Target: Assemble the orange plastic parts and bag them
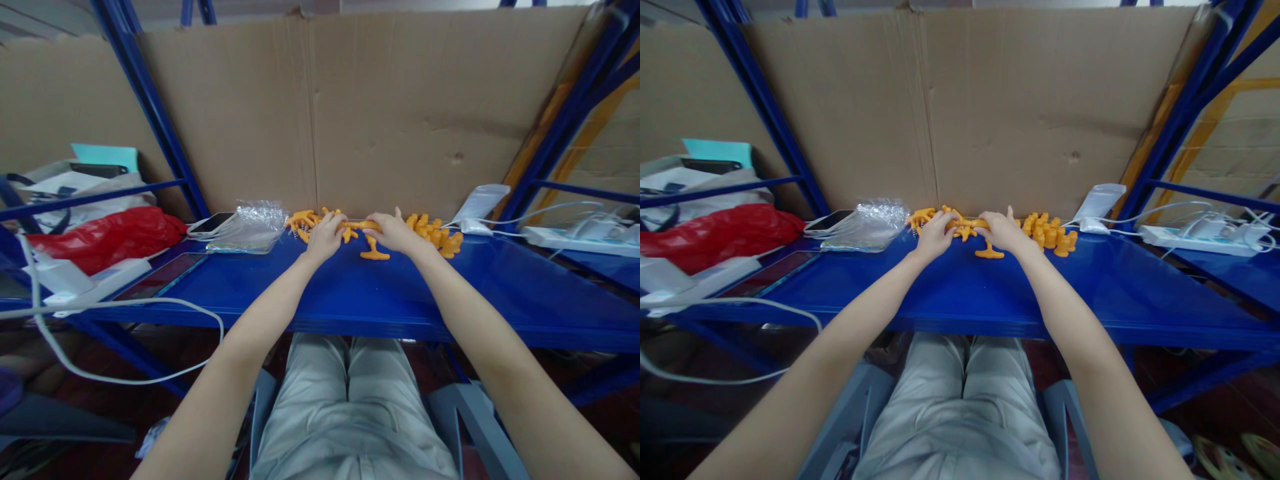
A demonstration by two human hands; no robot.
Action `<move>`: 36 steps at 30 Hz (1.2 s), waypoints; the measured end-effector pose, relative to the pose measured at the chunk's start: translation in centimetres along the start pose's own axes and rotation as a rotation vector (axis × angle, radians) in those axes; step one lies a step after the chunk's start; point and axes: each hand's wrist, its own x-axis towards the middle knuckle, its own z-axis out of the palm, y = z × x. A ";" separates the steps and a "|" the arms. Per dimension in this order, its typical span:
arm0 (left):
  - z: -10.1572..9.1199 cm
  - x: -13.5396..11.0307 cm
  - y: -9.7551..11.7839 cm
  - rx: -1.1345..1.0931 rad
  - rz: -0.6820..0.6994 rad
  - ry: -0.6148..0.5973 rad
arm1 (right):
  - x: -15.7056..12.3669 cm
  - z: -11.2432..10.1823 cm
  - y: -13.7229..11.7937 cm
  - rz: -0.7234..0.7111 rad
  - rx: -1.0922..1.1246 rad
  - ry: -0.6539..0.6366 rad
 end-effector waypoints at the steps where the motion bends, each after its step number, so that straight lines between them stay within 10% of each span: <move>1: 0.0 -0.1 0.0 0.011 -0.001 -0.008 | 0.0 0.1 0.0 0.010 0.046 -0.026; 6: 0.0 -0.4 0.6 0.059 0.000 -0.044 | 0.1 0.6 0.0 0.007 0.207 -0.060; 16: 1.3 0.4 -0.2 -0.251 -0.275 -0.153 | 0.1 1.6 -0.5 -0.202 -0.231 0.130; 29: 2.2 0.4 -1.3 -0.286 0.071 0.058 | -0.2 1.9 -0.6 0.055 -0.072 0.101; 36: 2.4 0.5 -1.7 -0.183 0.094 0.032 | 0.2 2.3 -0.2 -0.105 0.001 0.138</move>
